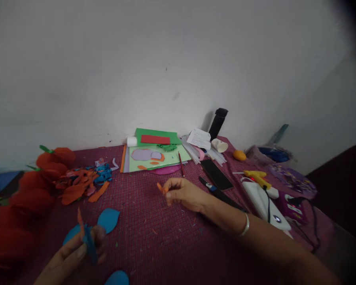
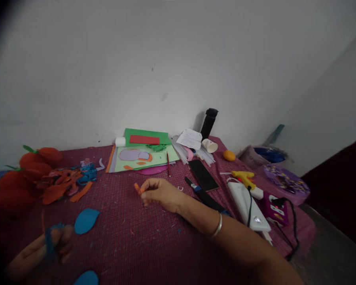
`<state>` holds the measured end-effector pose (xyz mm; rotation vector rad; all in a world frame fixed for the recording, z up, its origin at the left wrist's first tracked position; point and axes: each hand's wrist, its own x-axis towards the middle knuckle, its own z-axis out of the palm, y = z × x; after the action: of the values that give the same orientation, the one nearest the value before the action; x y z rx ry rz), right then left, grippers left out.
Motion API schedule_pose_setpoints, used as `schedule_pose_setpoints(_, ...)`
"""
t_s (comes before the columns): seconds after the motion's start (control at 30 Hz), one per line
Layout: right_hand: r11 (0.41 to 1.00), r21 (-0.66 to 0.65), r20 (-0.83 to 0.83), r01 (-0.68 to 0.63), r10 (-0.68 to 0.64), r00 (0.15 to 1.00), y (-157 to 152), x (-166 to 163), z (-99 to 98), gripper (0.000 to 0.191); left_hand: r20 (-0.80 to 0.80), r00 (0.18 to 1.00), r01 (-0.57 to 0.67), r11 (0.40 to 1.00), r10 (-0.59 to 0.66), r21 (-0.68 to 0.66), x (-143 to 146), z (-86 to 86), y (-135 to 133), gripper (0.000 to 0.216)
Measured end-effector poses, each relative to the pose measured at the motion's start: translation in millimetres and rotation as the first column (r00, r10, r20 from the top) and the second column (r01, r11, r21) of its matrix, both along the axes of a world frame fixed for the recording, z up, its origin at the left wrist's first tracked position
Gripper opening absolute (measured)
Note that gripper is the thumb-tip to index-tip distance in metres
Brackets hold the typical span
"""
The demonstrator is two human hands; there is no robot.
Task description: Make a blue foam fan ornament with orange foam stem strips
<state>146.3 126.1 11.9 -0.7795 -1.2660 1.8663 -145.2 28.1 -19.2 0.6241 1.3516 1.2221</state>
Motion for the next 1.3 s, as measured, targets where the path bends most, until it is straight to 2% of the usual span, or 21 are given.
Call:
schedule_pose_setpoints(0.07, 0.992, 0.123, 0.036, 0.0, -0.004, 0.999, -16, -1, 4.6, 0.024, 0.02, 1.0, 0.008, 1.0, -0.008, 0.012, 12, 9.8, 1, 0.033)
schedule_pose_setpoints(0.13, 0.96, 0.277, 0.047, 0.043, -0.058, 0.997, -25, -2, 11.6, 0.018, -0.005, 1.0, 0.021, 0.999, -0.02, 0.048, 27, 20.8, 0, 0.036)
schedule_pose_setpoints(0.17, 0.949, 0.307, 0.036, 0.07, -0.085, 0.996, -27, -2, 15.0, 0.016, -0.063, 0.998, 0.034, 0.995, -0.028, 0.098, 35, 27.1, -2, 0.034)
schedule_pose_setpoints(0.23, 0.962, 0.242, -0.023, 0.128, -0.126, 0.992, -30, -2, 20.2, 0.016, -0.324, 0.946, 0.102, 0.952, -0.003, 0.29, 51, 40.2, -4, 0.019)
schedule_pose_setpoints(0.27, 0.973, 0.174, -0.063, 0.153, -0.144, 0.988, -32, -1, 21.9, 0.017, -0.497, 0.867, 0.203, 0.893, 0.027, 0.402, 57, 46.1, -5, 0.012)
schedule_pose_setpoints(0.33, 0.98, 0.043, -0.14, 0.192, -0.184, 0.973, -35, 1, 24.3, 0.021, -0.721, 0.657, 0.362, 0.747, 0.22, 0.558, 65, 53.9, -6, 0.011)
schedule_pose_setpoints(0.4, 0.981, -0.045, -0.2, 0.188, -0.194, 0.961, -41, 4, 27.2, 0.024, -0.789, 0.487, 0.527, 0.595, 0.374, 0.607, 68, 54.7, -7, 0.021)
schedule_pose_setpoints(0.43, 0.982, -0.078, -0.222, 0.171, -0.184, 0.958, -44, 7, 29.2, 0.024, -0.803, 0.422, 0.593, 0.542, 0.421, 0.596, 67, 52.6, -8, 0.025)
schedule_pose_setpoints(0.47, 0.983, -0.105, -0.24, 0.152, -0.173, 0.955, -48, 9, 31.5, 0.025, -0.817, 0.364, 0.651, 0.506, 0.447, 0.566, 66, 49.4, -9, 0.027)
schedule_pose_setpoints(0.53, 0.982, -0.145, -0.272, 0.118, -0.154, 0.95, -57, 13, 35.6, 0.025, -0.85, 0.251, 0.74, 0.474, 0.463, 0.477, 62, 41.2, -11, 0.031)
schedule_pose_setpoints(0.6, 0.982, -0.164, -0.296, 0.094, -0.14, 0.945, -65, 15, 36.8, 0.026, -0.868, 0.173, 0.816, 0.425, 0.465, 0.391, 58, 33.5, -13, 0.037)
schedule_pose_setpoints(0.67, 0.985, -0.145, -0.295, 0.095, -0.135, 0.946, -73, 17, 33.3, 0.023, -0.871, 0.144, 0.873, 0.354, 0.47, 0.336, 56, 28.5, -14, 0.042)
schedule_pose_setpoints(0.73, 0.99, -0.079, -0.27, 0.119, -0.136, 0.953, -79, 17, 25.7, 0.016, -0.865, 0.15, 0.905, 0.285, 0.478, 0.315, 56, 26.2, -13, 0.041)
schedule_pose_setpoints(0.83, 0.986, 0.038, -0.235, 0.162, -0.149, 0.961, -86, 17, 12.2, 0.011, -0.857, 0.161, 0.928, 0.221, 0.489, 0.301, 57, 25.1, -12, 0.036)
schedule_pose_setpoints(0.93, 0.98, 0.075, -0.237, 0.185, -0.162, 0.958, -91, 16, 2.4, 0.01, -0.862, 0.149, 0.937, 0.21, 0.485, 0.28, 57, 24.2, -12, 0.034)
schedule_pose_setpoints(1.03, 0.984, 0.05, -0.247, 0.171, -0.153, 0.957, -95, 13, -3.2, 0.009, -0.859, 0.158, 0.939, 0.193, 0.488, 0.283, 58, 23.1, -12, 0.029)
schedule_pose_setpoints(1.17, 0.989, 0.015, -0.284, 0.147, -0.137, 0.949, -97, 9, -6.6, 0.01, -0.876, 0.144, 0.944, 0.202, 0.461, 0.262, 58, 20.8, -11, 0.028)
schedule_pose_setpoints(1.3, 0.982, 0.097, -0.248, 0.164, -0.135, 0.959, -96, 10, -6.4, 0.008, -0.881, 0.153, 0.948, 0.186, 0.448, 0.259, 59, 19.6, -11, 0.029)
